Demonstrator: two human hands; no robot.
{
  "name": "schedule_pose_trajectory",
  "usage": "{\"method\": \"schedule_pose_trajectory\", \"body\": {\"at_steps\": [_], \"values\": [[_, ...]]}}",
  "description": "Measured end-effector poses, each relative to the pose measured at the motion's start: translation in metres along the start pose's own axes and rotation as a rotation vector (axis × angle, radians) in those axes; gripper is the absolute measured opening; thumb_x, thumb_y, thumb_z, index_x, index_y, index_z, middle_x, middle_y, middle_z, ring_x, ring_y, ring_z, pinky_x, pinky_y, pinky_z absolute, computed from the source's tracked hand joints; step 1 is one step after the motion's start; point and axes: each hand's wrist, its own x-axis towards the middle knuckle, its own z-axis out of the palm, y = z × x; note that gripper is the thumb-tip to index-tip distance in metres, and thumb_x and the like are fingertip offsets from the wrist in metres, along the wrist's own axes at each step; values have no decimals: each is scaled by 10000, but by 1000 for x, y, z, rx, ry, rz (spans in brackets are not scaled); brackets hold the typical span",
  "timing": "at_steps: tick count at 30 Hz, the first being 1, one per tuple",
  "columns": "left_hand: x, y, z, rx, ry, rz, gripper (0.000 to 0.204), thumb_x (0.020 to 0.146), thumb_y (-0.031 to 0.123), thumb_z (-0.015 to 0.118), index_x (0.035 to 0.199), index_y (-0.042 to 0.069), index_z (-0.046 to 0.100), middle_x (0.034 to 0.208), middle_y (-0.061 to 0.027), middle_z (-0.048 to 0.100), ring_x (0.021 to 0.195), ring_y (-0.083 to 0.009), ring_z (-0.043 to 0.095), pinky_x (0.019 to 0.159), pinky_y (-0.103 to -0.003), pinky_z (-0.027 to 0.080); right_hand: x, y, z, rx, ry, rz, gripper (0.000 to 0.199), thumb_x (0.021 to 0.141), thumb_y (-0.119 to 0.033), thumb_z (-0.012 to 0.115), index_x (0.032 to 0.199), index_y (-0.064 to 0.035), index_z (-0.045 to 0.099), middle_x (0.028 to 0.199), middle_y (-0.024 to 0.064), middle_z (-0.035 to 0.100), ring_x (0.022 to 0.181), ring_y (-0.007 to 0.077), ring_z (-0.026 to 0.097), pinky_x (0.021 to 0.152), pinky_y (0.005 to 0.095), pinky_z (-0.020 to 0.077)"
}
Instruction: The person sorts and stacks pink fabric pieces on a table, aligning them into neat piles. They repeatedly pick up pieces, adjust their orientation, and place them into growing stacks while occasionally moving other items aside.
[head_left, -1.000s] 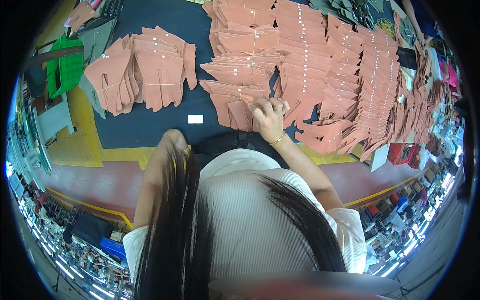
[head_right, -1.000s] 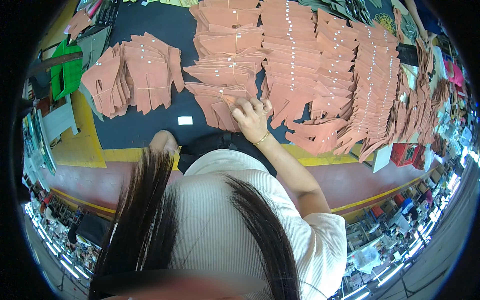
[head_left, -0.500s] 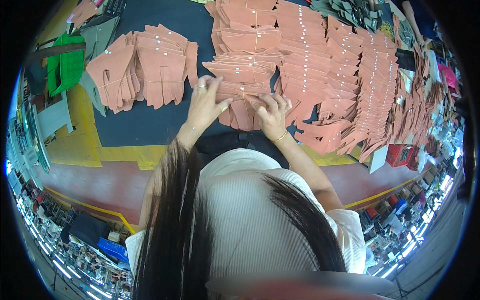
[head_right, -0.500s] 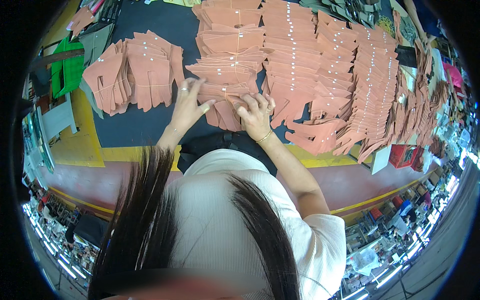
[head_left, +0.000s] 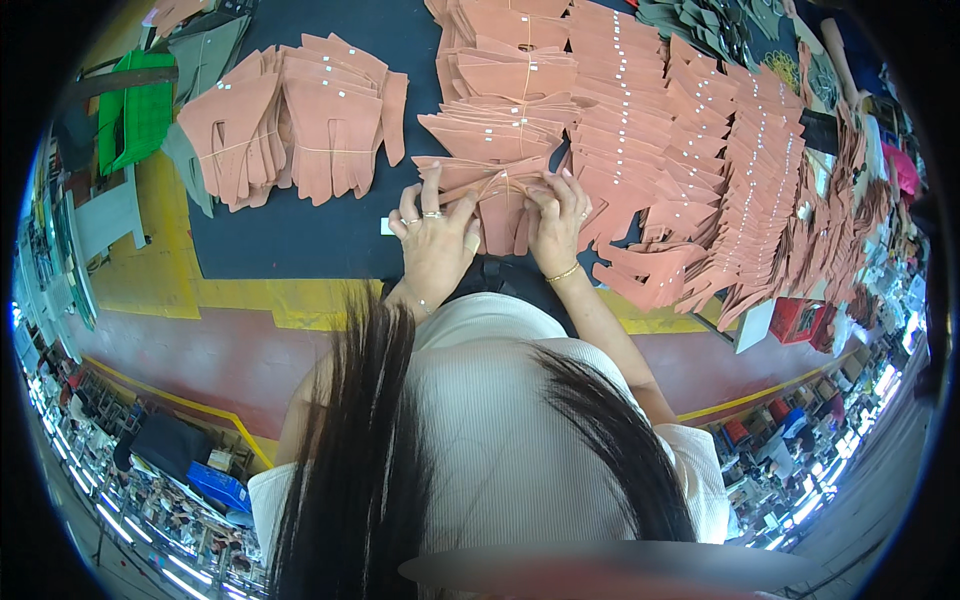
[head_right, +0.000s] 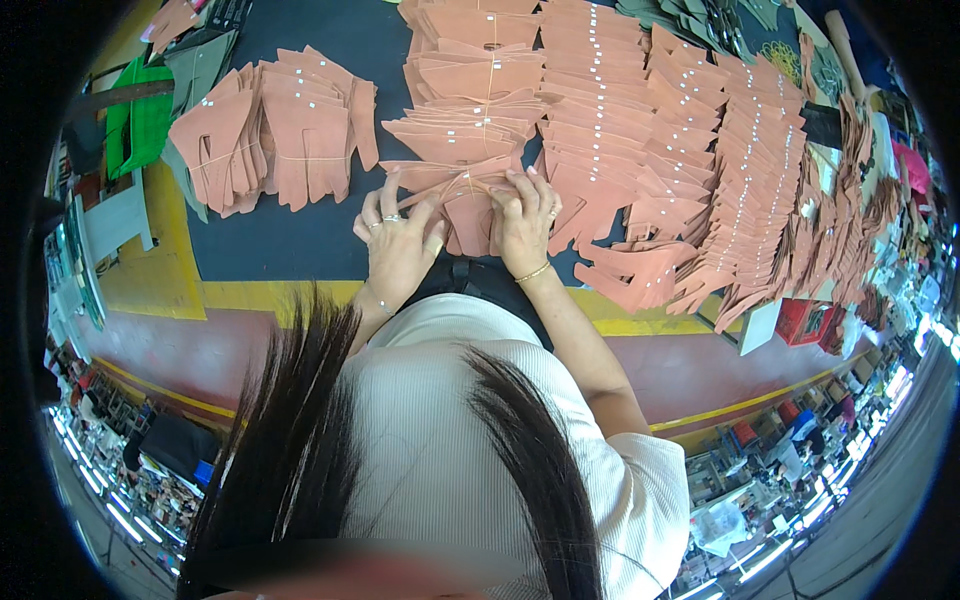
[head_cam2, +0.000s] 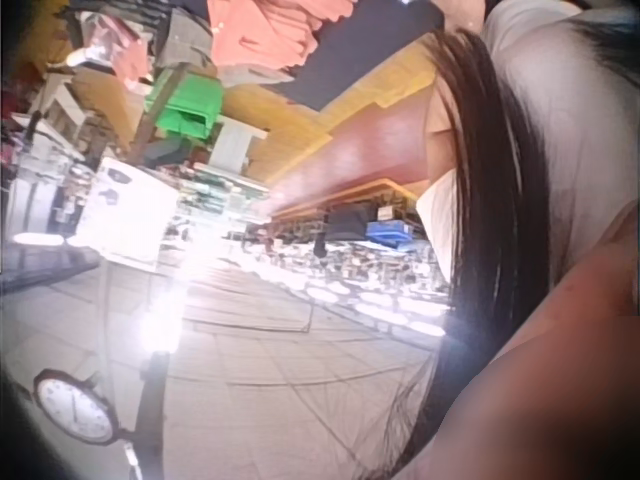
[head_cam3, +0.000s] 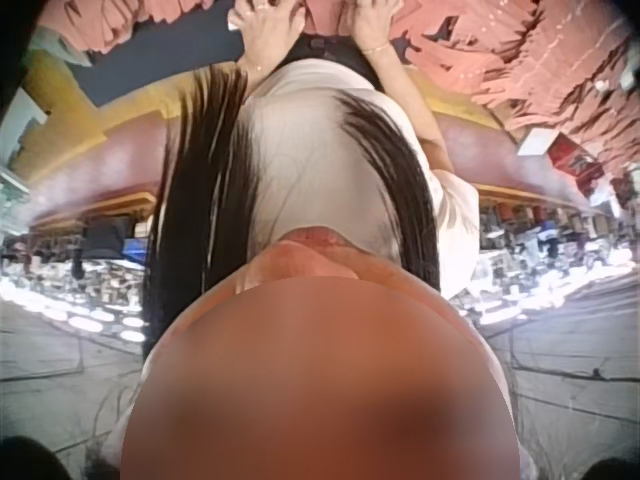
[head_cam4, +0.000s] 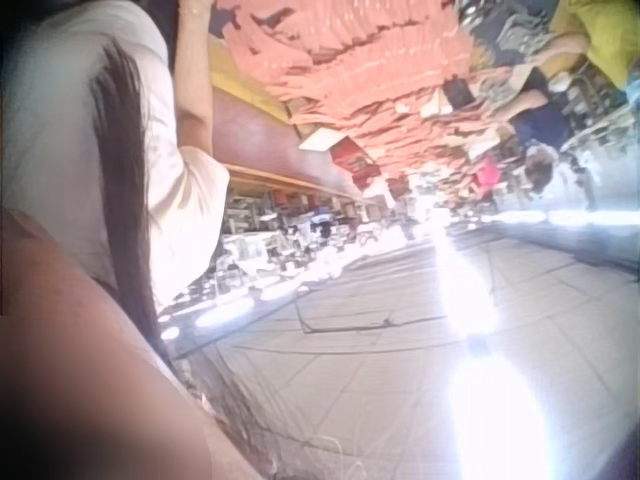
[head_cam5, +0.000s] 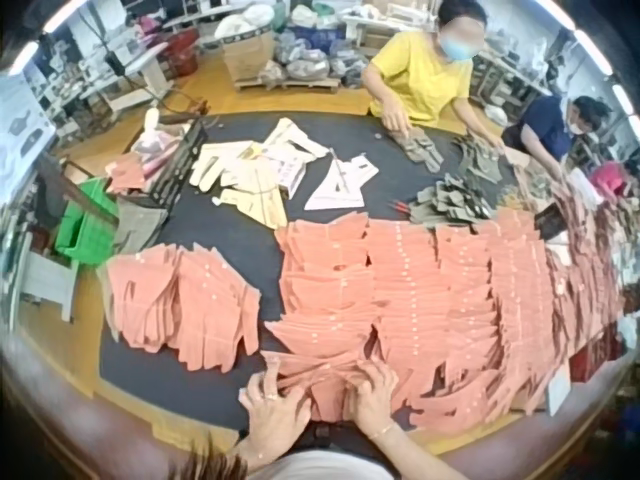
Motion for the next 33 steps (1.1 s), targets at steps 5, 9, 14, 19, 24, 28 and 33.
{"method": "schedule_pose_trajectory", "body": {"at_steps": [5, 9, 14, 19, 24, 28, 33], "values": [[-2, 5, -1, -18, 21, 36, 396, 808, 257, 764, 1194, 208, 689, 1543, -176, 288, 1388, -416, 253, 1043, -605, 247, -1, 5, 3, 31, 23, 7, 333, 789, -16, 708, 1081, -134, 599, 1351, 58, 535, 1319, 339, 446, 1039, 511, 325], [-1, 5, -1, -27, 20, 37, 374, 826, 281, 757, 1187, 209, 692, 1576, -176, 261, 1438, -435, 197, 1079, -642, 215, 6, -2, -4, 21, 20, 4, 330, 789, -36, 708, 1084, -128, 592, 1358, 60, 528, 1342, 341, 418, 1053, 520, 306], [20, -10, -5, -37, 14, 74, 289, 807, 324, 766, 1052, 176, 727, 1619, -165, 249, 1504, -430, 135, 1117, -704, 136, 52, -42, -51, -99, -240, 106, 267, 799, -92, 734, 1043, -102, 625, 1394, 74, 507, 1351, 350, 388, 1078, 495, 277], [67, -31, -11, -27, -43, 247, 308, 799, 395, 774, 970, 142, 736, 1652, -157, 203, 1528, -402, 118, 1132, -737, 75, 117, -82, -153, 1193, -575, 94, 247, 805, -158, 779, 1003, -49, 678, 937, 109, 701, 825, 271, 642, 767, 365, 457], [97, -26, -16, 89, -173, 333, 297, 786, 342, 777, 1001, 141, 731, 1524, -196, 401, 1426, -401, 337, 1133, -631, 254, 152, -115, -197, 1911, -797, -447, 314, 957, -360, 689, 1257, -325, 601, 912, 76, 723, 673, 192, 610, 813, 426, 450], [89, -3, -14, 116, -5, 365, 230, 763, 272, 766, 948, 140, 735, 1192, -141, 591, 1098, -324, 534, 898, -452, 415, 150, -128, -198, 1977, -731, -398, 351, 949, -363, 701, 1279, -346, 583, 957, 69, 703, 694, 183, 602, 807, 417, 447], [70, 20, -8, 135, -76, 279, 239, 774, 265, 766, 953, 115, 718, 1262, -190, 564, 1151, -376, 516, 961, -491, 423, 146, -129, -184, 2124, -646, -500, 323, 981, -348, 646, 1271, -207, 639, 1004, 62, 667, 743, 200, 594, 757, 393, 381]]}}
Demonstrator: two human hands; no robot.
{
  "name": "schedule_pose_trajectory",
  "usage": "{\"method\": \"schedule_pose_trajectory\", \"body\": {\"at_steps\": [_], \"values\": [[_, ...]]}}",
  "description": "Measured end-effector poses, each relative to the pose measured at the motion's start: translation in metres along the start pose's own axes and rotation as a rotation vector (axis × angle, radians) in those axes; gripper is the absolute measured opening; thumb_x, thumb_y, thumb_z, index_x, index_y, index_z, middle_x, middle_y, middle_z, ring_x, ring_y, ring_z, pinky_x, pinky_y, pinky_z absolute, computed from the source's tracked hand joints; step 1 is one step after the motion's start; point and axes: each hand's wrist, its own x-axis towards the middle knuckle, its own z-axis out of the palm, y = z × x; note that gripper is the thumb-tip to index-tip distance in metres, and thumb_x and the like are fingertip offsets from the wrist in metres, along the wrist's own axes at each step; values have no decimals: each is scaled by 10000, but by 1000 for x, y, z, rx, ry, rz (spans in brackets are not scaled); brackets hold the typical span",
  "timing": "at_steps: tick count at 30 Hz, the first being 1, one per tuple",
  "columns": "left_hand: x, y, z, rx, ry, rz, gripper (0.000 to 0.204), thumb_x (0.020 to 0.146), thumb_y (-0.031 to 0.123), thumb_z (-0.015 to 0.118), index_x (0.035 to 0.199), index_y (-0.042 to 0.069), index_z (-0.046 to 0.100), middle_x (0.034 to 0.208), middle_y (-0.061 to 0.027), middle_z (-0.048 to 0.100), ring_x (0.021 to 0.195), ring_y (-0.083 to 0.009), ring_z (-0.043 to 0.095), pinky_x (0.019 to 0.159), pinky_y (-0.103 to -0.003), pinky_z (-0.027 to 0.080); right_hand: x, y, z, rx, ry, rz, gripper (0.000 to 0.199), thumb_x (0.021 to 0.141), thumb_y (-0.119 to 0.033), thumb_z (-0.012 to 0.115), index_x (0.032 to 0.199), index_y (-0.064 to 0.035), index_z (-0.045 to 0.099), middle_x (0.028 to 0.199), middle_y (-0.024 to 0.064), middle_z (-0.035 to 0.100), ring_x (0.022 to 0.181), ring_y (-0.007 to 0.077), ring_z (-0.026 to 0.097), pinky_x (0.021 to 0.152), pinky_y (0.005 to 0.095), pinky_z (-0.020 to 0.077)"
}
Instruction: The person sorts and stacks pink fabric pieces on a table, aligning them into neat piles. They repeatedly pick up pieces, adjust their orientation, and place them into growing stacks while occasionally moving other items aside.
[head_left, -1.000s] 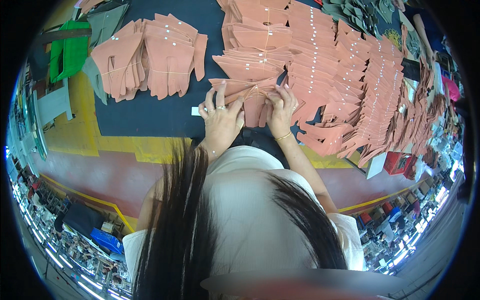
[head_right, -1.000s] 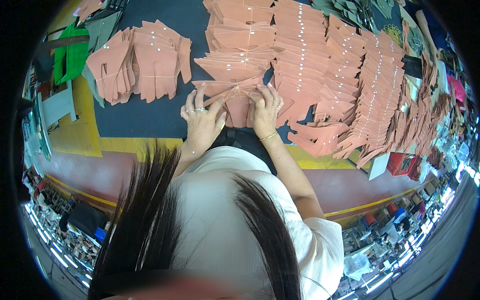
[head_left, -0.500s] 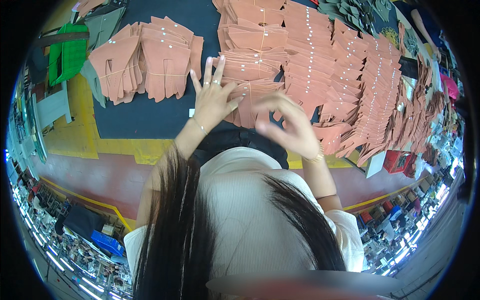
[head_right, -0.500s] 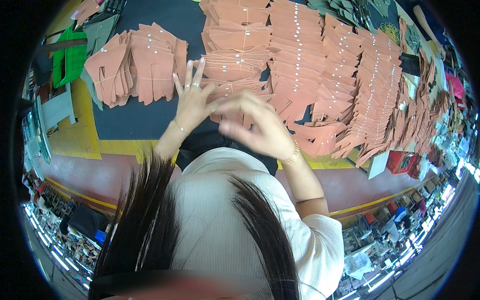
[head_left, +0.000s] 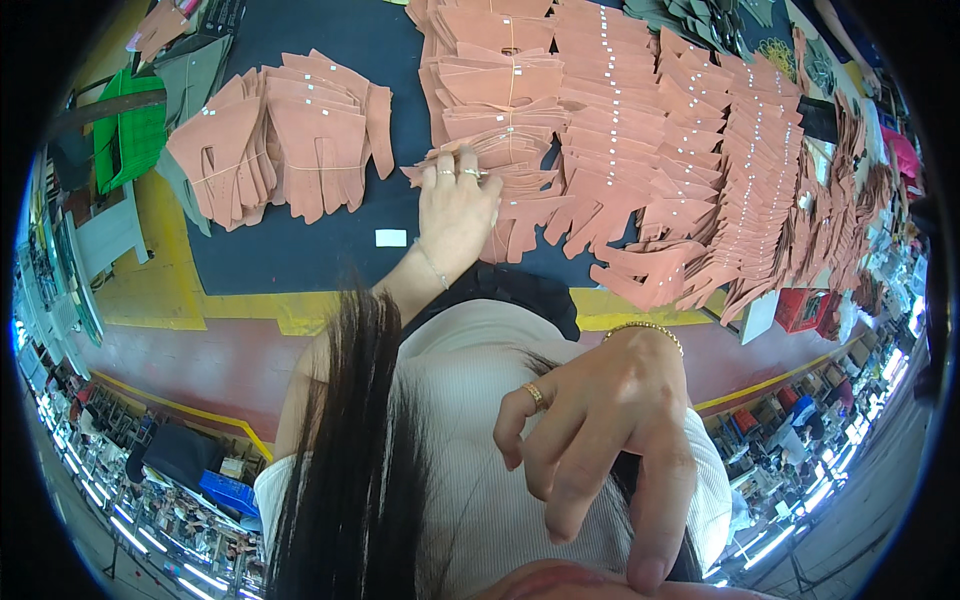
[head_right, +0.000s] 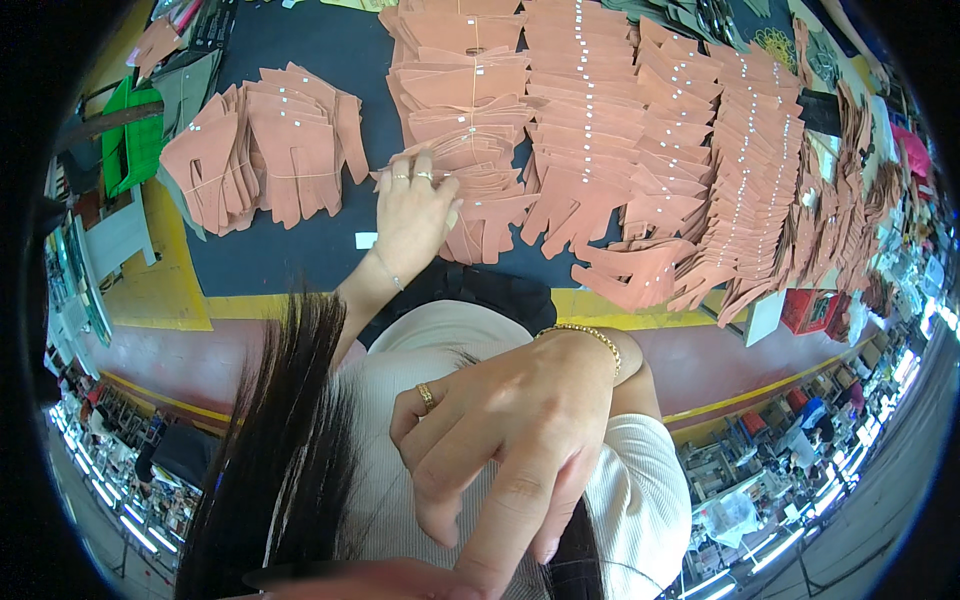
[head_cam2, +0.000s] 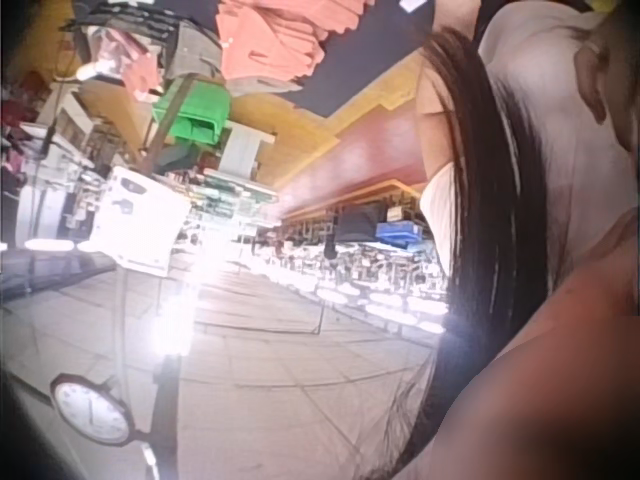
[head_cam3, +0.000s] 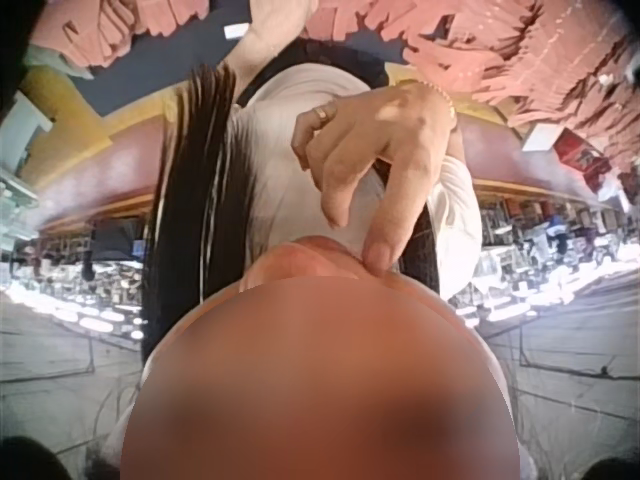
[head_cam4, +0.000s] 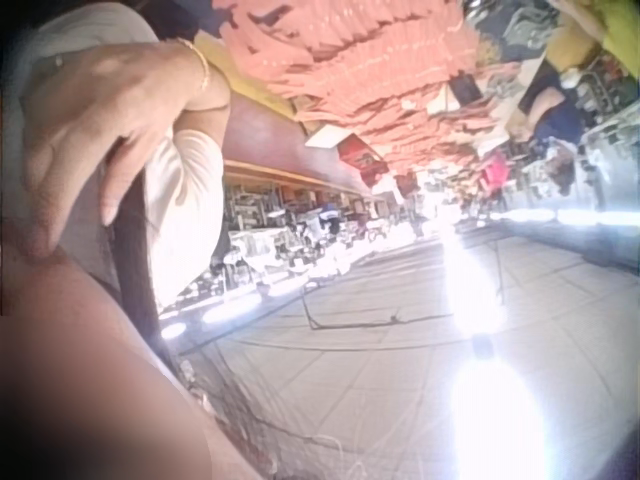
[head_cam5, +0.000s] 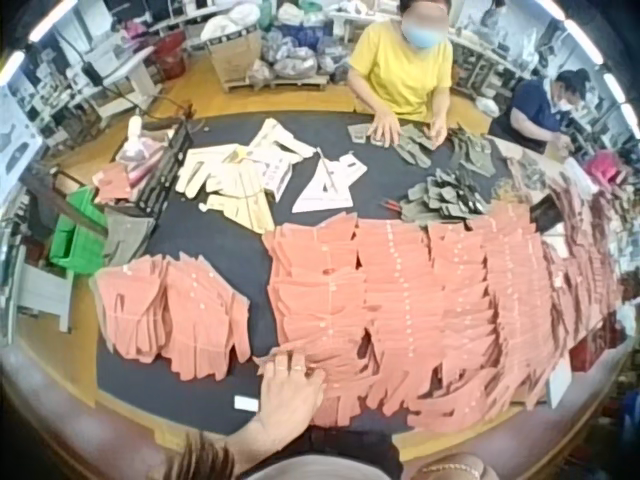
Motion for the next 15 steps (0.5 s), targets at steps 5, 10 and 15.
{"method": "schedule_pose_trajectory", "body": {"at_steps": [5, 10, 15], "values": [[-8, 6, 6, 43, 31, 16, 246, 784, 260, 754, 957, 90, 713, 1309, -223, 558, 1178, -397, 510, 975, -507, 415, 0, -1, -4, 60, -25, 27, 329, 988, -368, 630, 1277, -210, 636, 1023, 68, 666, 765, 213, 603, 787, 407, 391], [-14, 5, 8, 55, 22, 34, 241, 799, 262, 745, 958, 83, 712, 1348, -245, 550, 1198, -411, 511, 989, -525, 404, -1, 3, -7, 68, -81, -28, 395, 1001, -415, 591, 1293, -154, 644, 1057, 76, 665, 793, 235, 607, 782, 412, 376], [-15, 5, 9, 32, 0, 31, 247, 803, 260, 744, 962, 74, 713, 1405, -256, 520, 1224, -416, 511, 1009, -534, 396, 1, 0, -10, 88, -108, 13, 425, 1000, -436, 585, 1316, -156, 624, 1078, 88, 669, 799, 244, 608, 789, 415, 377]]}}
